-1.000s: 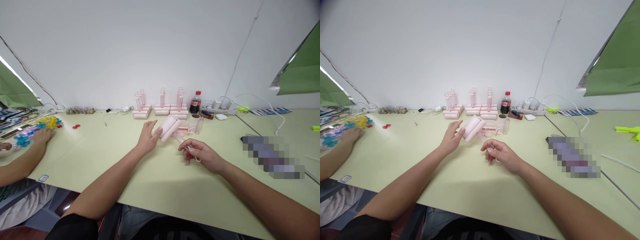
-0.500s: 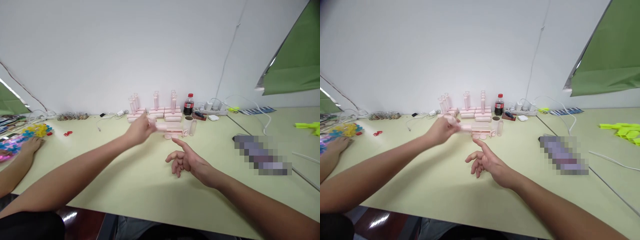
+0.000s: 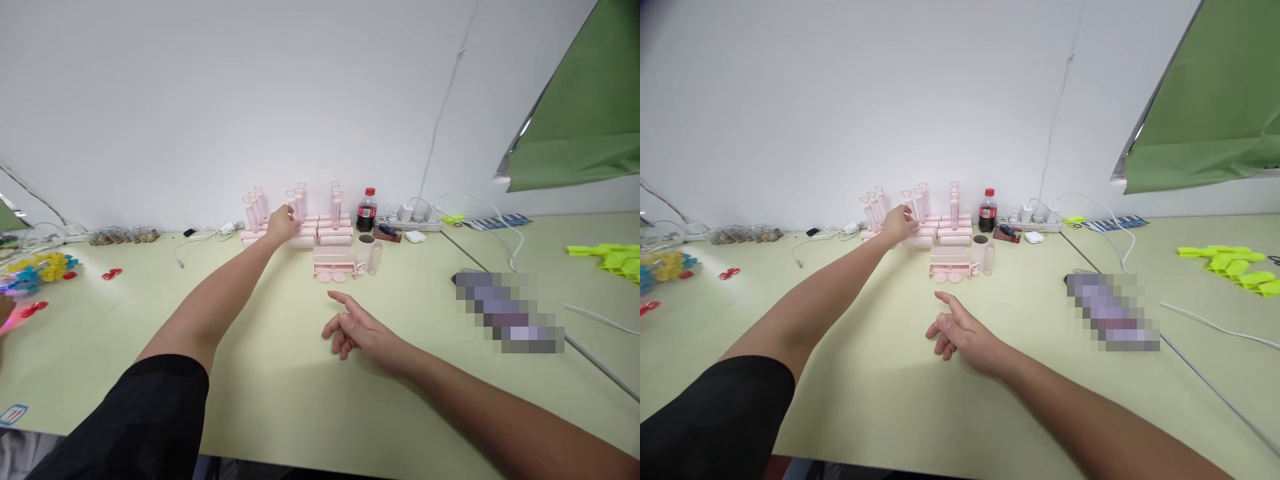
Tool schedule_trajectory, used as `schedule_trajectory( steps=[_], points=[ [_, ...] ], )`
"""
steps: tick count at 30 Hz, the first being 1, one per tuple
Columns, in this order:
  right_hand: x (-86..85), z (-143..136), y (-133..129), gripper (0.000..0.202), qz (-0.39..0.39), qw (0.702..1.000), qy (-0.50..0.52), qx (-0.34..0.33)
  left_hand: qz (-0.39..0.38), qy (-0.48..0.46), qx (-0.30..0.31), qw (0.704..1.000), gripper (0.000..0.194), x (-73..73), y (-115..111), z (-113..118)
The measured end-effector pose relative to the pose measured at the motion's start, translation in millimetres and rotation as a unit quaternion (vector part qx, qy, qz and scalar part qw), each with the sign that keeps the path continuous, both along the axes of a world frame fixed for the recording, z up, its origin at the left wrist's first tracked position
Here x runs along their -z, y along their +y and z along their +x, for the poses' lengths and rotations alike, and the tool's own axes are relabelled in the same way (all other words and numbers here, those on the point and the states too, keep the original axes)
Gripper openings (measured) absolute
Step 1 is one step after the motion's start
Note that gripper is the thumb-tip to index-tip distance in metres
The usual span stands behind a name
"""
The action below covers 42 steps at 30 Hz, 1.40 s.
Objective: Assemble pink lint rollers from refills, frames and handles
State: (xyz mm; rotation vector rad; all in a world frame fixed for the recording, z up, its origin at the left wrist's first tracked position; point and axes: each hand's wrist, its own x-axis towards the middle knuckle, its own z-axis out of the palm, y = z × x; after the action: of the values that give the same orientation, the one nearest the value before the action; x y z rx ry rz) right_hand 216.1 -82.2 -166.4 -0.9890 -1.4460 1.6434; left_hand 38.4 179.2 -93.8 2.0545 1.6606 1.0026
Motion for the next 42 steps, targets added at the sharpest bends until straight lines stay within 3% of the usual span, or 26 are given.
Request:
schedule_trajectory(
  steps=[6,11,15,18,19,21,24,26,29,35,39,42],
  points=[
    [-3.0,-1.3,-2.1,0.072,-0.006,1.0,-0.019,-0.004,-0.011,0.0,-0.009,1.0,0.041,14.7,19.8,9.5],
    [-6.1,-2.0,-1.9,0.07,0.002,0.999,-0.044,-0.013,-0.004,0.005,-0.02,1.0,0.038,22.2,22.5,11.1],
    [-7.2,-2.4,-0.5,0.068,0.008,0.998,-0.051,-0.02,0.008,0.002,-0.062,0.998,0.049,15.8,6.6,13.1],
    [-5.9,-3.2,0.8,0.067,0.007,0.998,-0.056,-0.022,0.088,-0.002,-0.082,0.993,0.046,6.7,-21.6,26.0],
    [-5.4,-3.5,1.2,0.066,0.007,0.998,-0.059,-0.023,0.116,0.009,-0.049,0.992,0.038,4.1,-32.6,33.5],
    [-4.7,-4.2,1.9,0.066,0.008,0.998,-0.066,-0.024,0.108,0.048,0.082,0.99,0.032,0.6,-53.2,52.1],
    [-5.6,-4.6,2.1,0.064,0.003,0.998,-0.066,-0.019,0.076,0.102,0.257,0.958,0.055,-1.3,-72.3,81.7],
    [-7.0,-4.2,1.6,0.063,0.004,0.998,-0.063,-0.02,0.046,0.132,0.3,0.943,0.071,-1.6,-75.9,97.1],
    [-7.9,-2.9,1.1,0.063,0.007,0.998,-0.058,-0.021,-0.013,0.125,0.313,0.941,0.082,-1.3,-74.0,110.5],
    [1.3,-3.3,4.4,0.051,0.01,0.999,-0.041,-0.022,-0.056,0.048,0.293,0.953,0.077,-7.3,-69.0,115.1],
    [4.4,-1.9,7.1,0.037,0.039,0.996,-0.082,-0.009,-0.023,-0.036,0.258,0.965,0.069,-29.1,-70.0,104.9],
    [-0.8,4.9,11.6,0.032,0.151,0.961,-0.229,0.047,0.016,-0.079,0.226,0.971,0.064,-47.2,-84.2,85.5]
  ],
)
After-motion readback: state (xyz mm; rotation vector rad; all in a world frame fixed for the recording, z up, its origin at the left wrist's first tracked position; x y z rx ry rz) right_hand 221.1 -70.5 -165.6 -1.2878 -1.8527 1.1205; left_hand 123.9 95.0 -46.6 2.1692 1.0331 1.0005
